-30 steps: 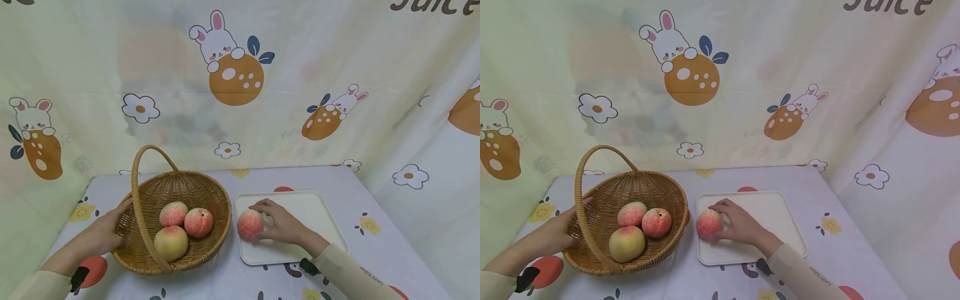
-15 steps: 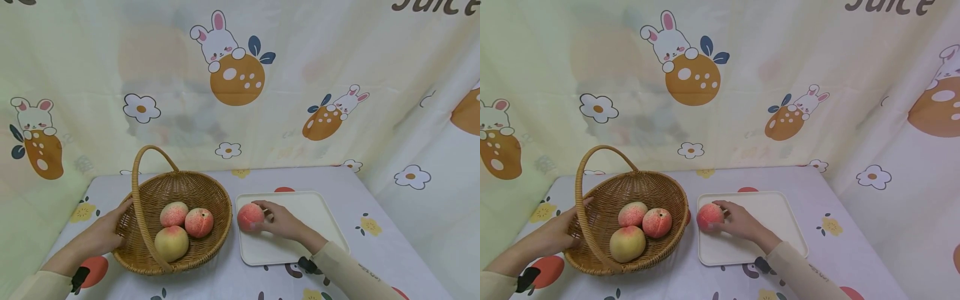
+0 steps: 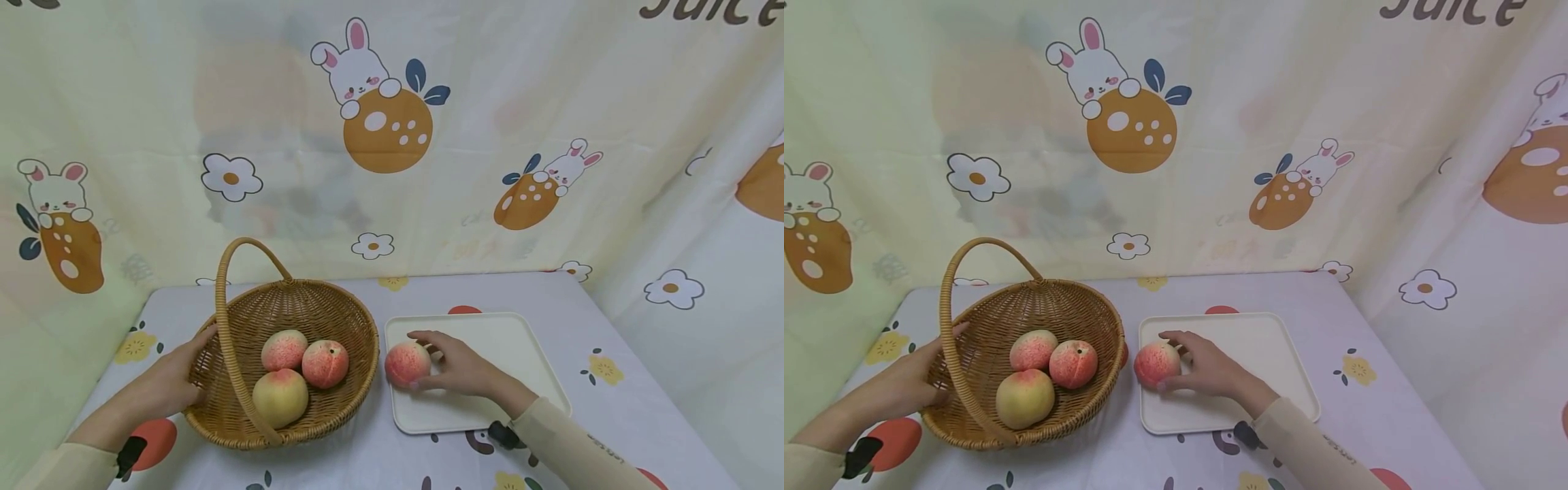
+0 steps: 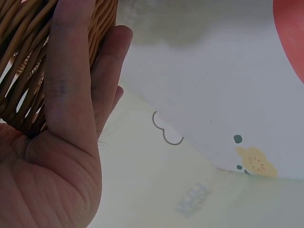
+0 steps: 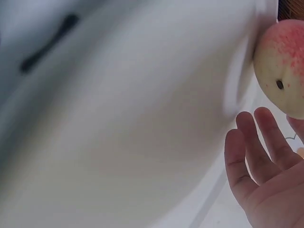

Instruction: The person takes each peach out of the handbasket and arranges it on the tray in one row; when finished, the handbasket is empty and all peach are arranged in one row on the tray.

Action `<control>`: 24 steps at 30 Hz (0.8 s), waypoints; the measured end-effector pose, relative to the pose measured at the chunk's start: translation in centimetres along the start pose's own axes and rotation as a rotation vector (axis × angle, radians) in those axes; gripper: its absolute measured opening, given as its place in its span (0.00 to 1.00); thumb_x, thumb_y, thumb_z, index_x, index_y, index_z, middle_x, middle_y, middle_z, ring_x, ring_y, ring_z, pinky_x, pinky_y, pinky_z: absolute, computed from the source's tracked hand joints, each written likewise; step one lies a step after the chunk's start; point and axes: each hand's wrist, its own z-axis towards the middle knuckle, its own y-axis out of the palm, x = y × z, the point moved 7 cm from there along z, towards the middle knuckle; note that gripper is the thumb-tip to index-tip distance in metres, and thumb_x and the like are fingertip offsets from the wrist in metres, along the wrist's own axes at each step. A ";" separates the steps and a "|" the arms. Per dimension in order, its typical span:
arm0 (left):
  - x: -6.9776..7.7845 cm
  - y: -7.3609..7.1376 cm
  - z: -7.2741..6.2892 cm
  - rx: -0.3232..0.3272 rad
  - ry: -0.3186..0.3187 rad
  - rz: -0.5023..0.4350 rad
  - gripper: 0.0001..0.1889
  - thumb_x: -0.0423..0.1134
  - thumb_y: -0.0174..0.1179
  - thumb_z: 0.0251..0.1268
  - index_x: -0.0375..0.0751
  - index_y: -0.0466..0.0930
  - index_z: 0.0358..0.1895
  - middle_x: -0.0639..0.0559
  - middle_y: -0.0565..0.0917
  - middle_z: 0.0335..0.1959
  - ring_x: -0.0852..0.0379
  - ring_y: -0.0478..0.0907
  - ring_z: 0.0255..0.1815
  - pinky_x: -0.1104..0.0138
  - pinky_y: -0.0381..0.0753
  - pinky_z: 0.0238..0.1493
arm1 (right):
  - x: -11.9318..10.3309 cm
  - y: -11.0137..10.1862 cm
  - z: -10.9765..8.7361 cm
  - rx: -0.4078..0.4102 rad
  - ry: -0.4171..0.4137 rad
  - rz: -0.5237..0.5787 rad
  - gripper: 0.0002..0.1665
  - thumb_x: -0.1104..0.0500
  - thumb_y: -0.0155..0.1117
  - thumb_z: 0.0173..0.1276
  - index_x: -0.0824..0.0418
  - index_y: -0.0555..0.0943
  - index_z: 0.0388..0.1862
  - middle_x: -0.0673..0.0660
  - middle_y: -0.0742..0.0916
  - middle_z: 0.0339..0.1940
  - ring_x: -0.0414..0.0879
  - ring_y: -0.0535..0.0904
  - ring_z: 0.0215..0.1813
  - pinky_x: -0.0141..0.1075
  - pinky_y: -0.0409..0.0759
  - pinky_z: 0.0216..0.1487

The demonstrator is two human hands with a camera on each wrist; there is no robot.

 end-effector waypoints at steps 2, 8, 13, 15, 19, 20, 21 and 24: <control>0.0 0.0 0.0 0.001 0.000 -0.002 0.58 0.21 0.65 0.38 0.30 0.44 0.80 0.18 0.56 0.72 0.20 0.61 0.68 0.40 0.77 0.52 | -0.3 -0.3 0.0 0.002 -0.013 0.014 0.55 0.39 0.79 0.53 0.56 0.68 0.76 0.52 0.80 0.64 0.51 0.76 0.62 0.52 0.74 0.60; 0.0 0.1 0.0 -0.010 -0.006 -0.013 0.57 0.21 0.63 0.40 0.31 0.44 0.80 0.19 0.56 0.73 0.21 0.61 0.68 0.44 0.79 0.49 | -1.0 -1.1 0.0 -0.004 -0.049 0.078 0.53 0.43 0.79 0.56 0.55 0.66 0.77 0.61 0.78 0.67 0.57 0.75 0.66 0.56 0.71 0.63; 0.1 0.0 -0.1 0.013 0.006 -0.005 0.58 0.21 0.64 0.38 0.32 0.45 0.80 0.18 0.57 0.72 0.21 0.64 0.66 0.44 0.79 0.47 | -1.4 -2.0 0.2 0.036 -0.030 0.119 0.50 0.43 0.76 0.60 0.51 0.65 0.78 0.60 0.77 0.69 0.56 0.74 0.67 0.54 0.70 0.65; 0.1 0.0 -0.1 0.020 0.010 -0.003 0.58 0.21 0.65 0.37 0.32 0.46 0.80 0.18 0.57 0.72 0.21 0.65 0.65 0.44 0.80 0.47 | -1.6 -2.4 0.3 0.051 -0.027 0.137 0.47 0.44 0.74 0.63 0.50 0.65 0.78 0.60 0.77 0.70 0.56 0.74 0.67 0.54 0.69 0.66; 0.2 0.0 -0.2 0.020 0.012 -0.002 0.58 0.21 0.65 0.37 0.31 0.46 0.80 0.18 0.58 0.72 0.21 0.65 0.65 0.45 0.80 0.46 | -2.2 -3.0 0.6 0.067 -0.039 0.186 0.43 0.47 0.70 0.68 0.49 0.64 0.78 0.59 0.75 0.71 0.58 0.74 0.67 0.57 0.69 0.66; 0.2 0.0 -0.2 0.020 0.013 0.001 0.58 0.21 0.65 0.37 0.31 0.46 0.80 0.18 0.58 0.72 0.21 0.65 0.65 0.45 0.80 0.47 | -2.5 -3.1 0.6 0.073 -0.044 0.195 0.42 0.48 0.69 0.69 0.50 0.64 0.78 0.59 0.75 0.71 0.58 0.74 0.67 0.57 0.69 0.66; 0.2 0.0 -0.2 0.022 0.015 0.004 0.59 0.21 0.65 0.36 0.31 0.46 0.80 0.18 0.58 0.72 0.22 0.65 0.64 0.45 0.79 0.47 | -2.8 -3.3 0.7 0.081 -0.053 0.203 0.41 0.49 0.68 0.70 0.51 0.63 0.79 0.58 0.75 0.70 0.58 0.74 0.67 0.57 0.69 0.66; 0.2 -0.1 -0.1 0.023 0.014 0.009 0.59 0.21 0.65 0.36 0.32 0.46 0.80 0.18 0.58 0.72 0.22 0.66 0.64 0.46 0.79 0.46 | -3.8 -3.8 1.1 0.116 -0.084 0.229 0.41 0.51 0.67 0.71 0.52 0.62 0.79 0.57 0.76 0.70 0.58 0.75 0.67 0.57 0.70 0.65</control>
